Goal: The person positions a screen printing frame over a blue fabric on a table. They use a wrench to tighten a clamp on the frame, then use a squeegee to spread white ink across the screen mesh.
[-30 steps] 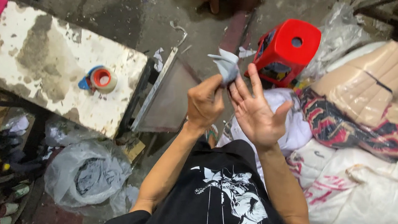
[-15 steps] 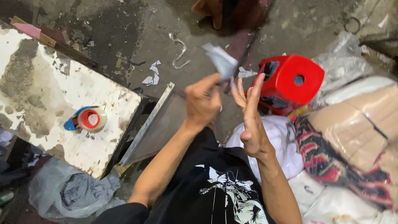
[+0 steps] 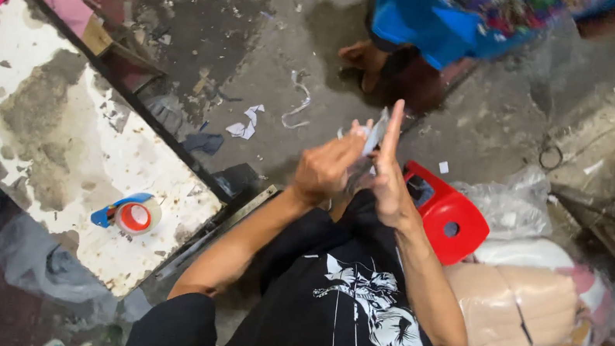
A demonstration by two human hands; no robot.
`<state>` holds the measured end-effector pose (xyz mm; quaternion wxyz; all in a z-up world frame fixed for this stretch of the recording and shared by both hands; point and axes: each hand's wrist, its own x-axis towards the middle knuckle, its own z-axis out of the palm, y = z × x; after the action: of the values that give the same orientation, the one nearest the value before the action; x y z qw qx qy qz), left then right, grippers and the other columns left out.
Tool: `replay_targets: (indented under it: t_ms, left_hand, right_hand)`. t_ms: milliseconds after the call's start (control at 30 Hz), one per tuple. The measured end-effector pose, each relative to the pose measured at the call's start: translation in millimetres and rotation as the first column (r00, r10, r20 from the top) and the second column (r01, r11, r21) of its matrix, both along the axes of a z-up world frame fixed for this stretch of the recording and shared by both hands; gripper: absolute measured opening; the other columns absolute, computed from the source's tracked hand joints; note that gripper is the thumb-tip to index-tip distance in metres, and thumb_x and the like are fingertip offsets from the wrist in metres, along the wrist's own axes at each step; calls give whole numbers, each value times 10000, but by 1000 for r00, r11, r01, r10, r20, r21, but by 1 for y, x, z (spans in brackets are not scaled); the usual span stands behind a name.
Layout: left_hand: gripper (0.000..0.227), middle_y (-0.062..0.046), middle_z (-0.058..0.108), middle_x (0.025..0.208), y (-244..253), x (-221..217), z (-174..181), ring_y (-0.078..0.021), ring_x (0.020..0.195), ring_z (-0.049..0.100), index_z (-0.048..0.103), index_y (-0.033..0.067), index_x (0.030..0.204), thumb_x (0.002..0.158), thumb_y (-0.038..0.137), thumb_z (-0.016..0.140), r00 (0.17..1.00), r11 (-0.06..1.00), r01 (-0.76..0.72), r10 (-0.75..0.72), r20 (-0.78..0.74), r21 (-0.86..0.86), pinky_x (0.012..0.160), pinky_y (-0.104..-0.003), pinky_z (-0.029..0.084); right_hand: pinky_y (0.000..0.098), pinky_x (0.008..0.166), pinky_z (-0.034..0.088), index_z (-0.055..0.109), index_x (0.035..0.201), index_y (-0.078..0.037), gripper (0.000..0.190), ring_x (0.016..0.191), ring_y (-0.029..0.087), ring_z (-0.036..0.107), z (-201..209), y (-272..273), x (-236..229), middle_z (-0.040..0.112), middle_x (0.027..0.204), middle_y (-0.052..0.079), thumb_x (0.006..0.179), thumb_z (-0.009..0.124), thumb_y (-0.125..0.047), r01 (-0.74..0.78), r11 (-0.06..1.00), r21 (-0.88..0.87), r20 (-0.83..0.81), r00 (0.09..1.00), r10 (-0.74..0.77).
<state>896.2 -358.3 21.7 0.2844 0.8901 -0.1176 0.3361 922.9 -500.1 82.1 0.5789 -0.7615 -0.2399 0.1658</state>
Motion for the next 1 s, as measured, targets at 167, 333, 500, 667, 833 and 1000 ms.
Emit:
replay_targets:
  t_ms: [167,333,500,667,833,1000]
  left_hand:
    - [255,21,711,917,50,5,-100,-174,861,730,718,154,1034,919,-1,551,966,974,-188,160,-202,-128,740,-246,582]
    - [91,-134,622,587,116,31,-43,-422,623,671,674,75,817,808,-12,651,789,714,-590,410,-458,-376,574,-450,523]
    - [225,-80,608,622,155,76,-14,-347,633,664,645,142,773,868,-54,590,743,602,-662,608,-281,-446,590,-302,524]
    - [252,-188,734,1104,179,139,-2,-355,1072,721,721,16,1143,958,-73,574,770,691,-634,604,-204,-347,895,-382,597]
    - [281,-86,750,1157,220,203,-24,-257,1112,716,737,111,1192,950,30,620,709,636,-704,654,-263,-316,933,-336,597]
    - [211,-59,776,889,257,239,-26,-141,662,660,760,48,966,839,4,597,713,444,-680,586,-384,-584,600,-330,504]
  right_hand:
    - [473,1087,159,-187,1634,-357,912,1390,416,293,-7,40,69,335,1659,303,866,278,-516,-28,960,279,-292,950,113]
    - [675,1197,-122,-213,1640,-269,1224,1555,566,87,27,88,132,347,1638,343,785,239,-1018,-328,882,340,-156,905,396]
    - [698,1188,3,-266,1589,-49,1299,1505,544,204,26,155,170,395,1587,325,820,266,-952,-659,737,150,-4,746,666]
    - [622,1150,228,-227,1598,-40,1260,1341,462,436,18,232,225,495,1477,313,836,246,-926,-766,642,34,80,642,762]
    - [611,1143,312,-221,1617,-105,1190,1428,505,389,-56,321,298,274,1596,432,872,245,-908,-770,618,156,53,632,773]
    - [643,1337,-68,-222,1584,-305,1008,1686,452,86,-37,409,375,258,1719,275,840,136,-884,-471,527,707,-295,481,826]
